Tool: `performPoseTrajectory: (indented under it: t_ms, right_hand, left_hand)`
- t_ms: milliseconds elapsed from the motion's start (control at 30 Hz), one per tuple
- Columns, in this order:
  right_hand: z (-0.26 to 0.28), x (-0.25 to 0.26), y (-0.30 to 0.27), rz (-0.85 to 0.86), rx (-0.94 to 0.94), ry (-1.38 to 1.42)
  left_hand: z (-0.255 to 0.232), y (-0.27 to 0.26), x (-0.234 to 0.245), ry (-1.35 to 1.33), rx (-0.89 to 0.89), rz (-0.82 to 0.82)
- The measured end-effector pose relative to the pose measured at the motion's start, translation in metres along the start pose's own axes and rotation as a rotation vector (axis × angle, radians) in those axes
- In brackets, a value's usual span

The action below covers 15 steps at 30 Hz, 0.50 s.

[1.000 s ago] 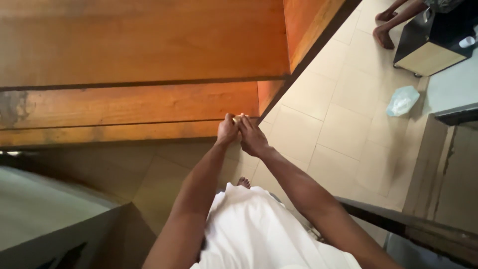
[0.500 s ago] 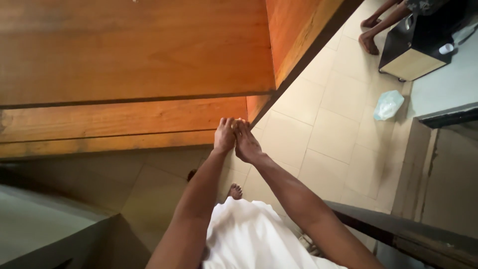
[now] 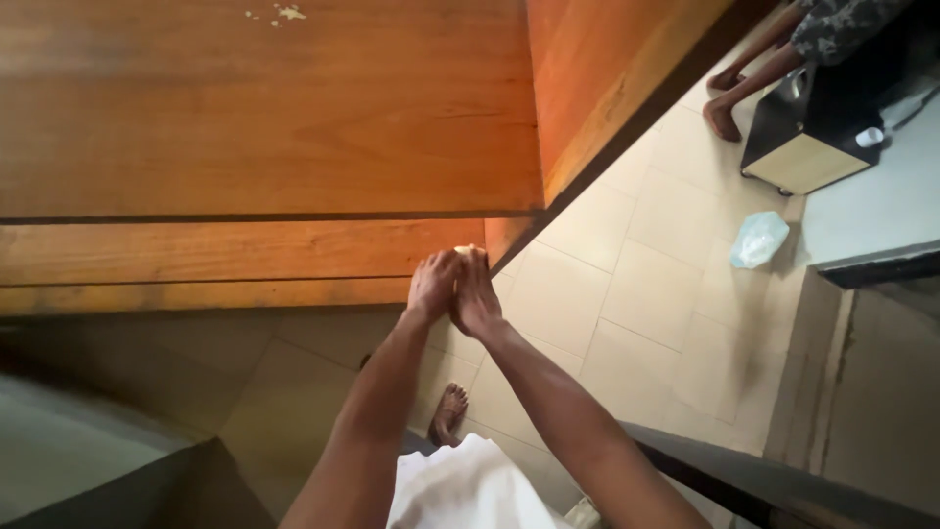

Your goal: Applying a bar of soap or wax to the surface and edges of a wooden shelf to treat it.

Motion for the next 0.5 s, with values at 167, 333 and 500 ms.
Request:
performPoseTrajectory:
  t_ms: [167,333,500]
  right_hand:
    - [0.015,0.050,0.008,0.142,0.035,-0.133]
    - [0.010,0.014,0.018,0.102,-0.069,0.139]
    - [0.014,0.014,0.015,0.096,-0.038,0.015]
  left_hand:
    - [-0.012,-0.006,0.012,0.116,-0.072,-0.077]
    - [-0.016,0.012,0.048,0.145,0.077,0.119]
    - [-0.005,0.013,0.041,0.162,0.117,0.157]
Point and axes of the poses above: each hand's wrist, its own y-axis towards the middle knuckle, its own x-axis out of the back of the hand, z = x × y, the point moved 4 cm from there along y, towards the middle knuckle, and after that the axes turned 8 degrees about -y, right-handed, at the moved point
